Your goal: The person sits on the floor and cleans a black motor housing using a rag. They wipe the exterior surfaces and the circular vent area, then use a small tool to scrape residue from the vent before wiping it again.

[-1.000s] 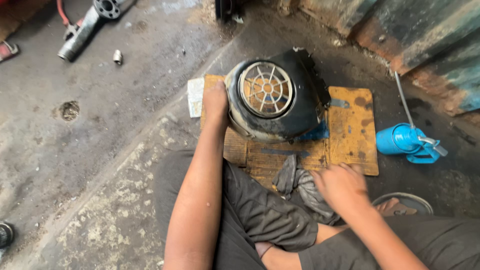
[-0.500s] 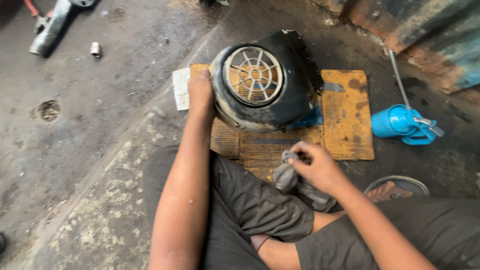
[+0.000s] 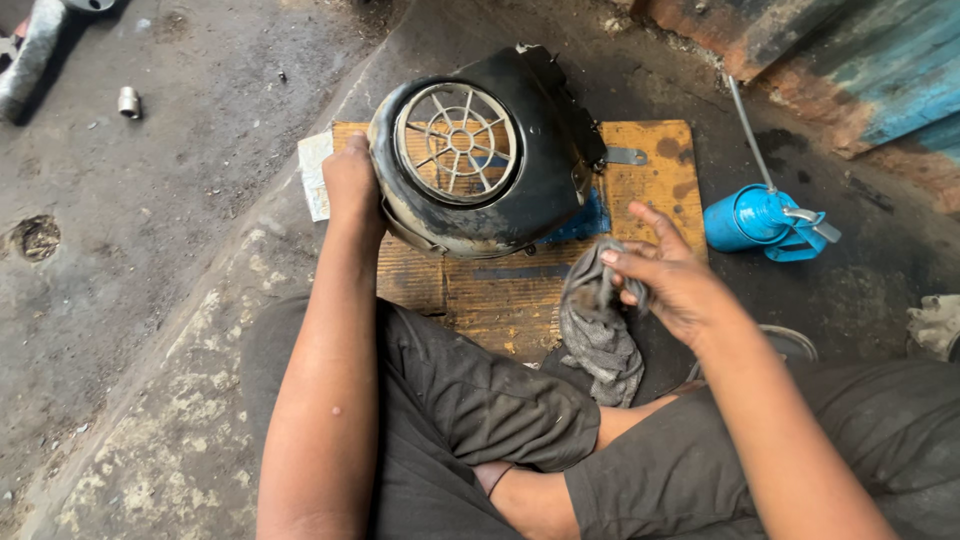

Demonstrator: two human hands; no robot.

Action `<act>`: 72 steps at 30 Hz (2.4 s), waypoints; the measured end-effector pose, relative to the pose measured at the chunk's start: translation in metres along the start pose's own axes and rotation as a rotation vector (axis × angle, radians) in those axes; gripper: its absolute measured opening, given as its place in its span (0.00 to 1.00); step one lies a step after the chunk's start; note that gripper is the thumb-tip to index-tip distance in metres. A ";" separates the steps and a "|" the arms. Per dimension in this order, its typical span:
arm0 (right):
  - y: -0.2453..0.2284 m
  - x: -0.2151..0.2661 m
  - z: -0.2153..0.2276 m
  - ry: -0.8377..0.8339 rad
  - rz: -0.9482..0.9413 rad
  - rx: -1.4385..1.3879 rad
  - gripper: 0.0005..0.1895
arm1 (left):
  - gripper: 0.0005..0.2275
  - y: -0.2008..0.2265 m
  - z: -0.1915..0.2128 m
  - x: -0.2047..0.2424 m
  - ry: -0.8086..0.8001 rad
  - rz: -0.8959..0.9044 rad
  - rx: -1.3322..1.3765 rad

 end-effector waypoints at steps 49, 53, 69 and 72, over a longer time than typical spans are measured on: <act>-0.005 0.011 -0.142 0.142 1.169 0.804 0.10 | 0.23 0.005 -0.016 0.060 0.042 -0.258 -0.198; 0.005 0.019 -0.141 0.119 1.254 0.724 0.14 | 0.23 0.006 -0.016 0.057 0.018 -0.219 -0.155; -0.001 0.026 -0.148 0.225 1.266 1.127 0.10 | 0.25 0.015 -0.021 0.079 0.042 -0.284 -0.186; 0.002 0.025 -0.145 0.222 1.184 1.075 0.08 | 0.26 0.016 -0.024 0.090 0.054 -0.287 -0.190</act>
Point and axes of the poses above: each hand's wrist, its own x-axis away from the middle knuckle, its own z-axis out of the back of the hand, y = z × x, the point moved 1 cm from there along -x, towards the middle knuckle, and after that the axes turned 10 degrees about z, right-handed, at the moved point
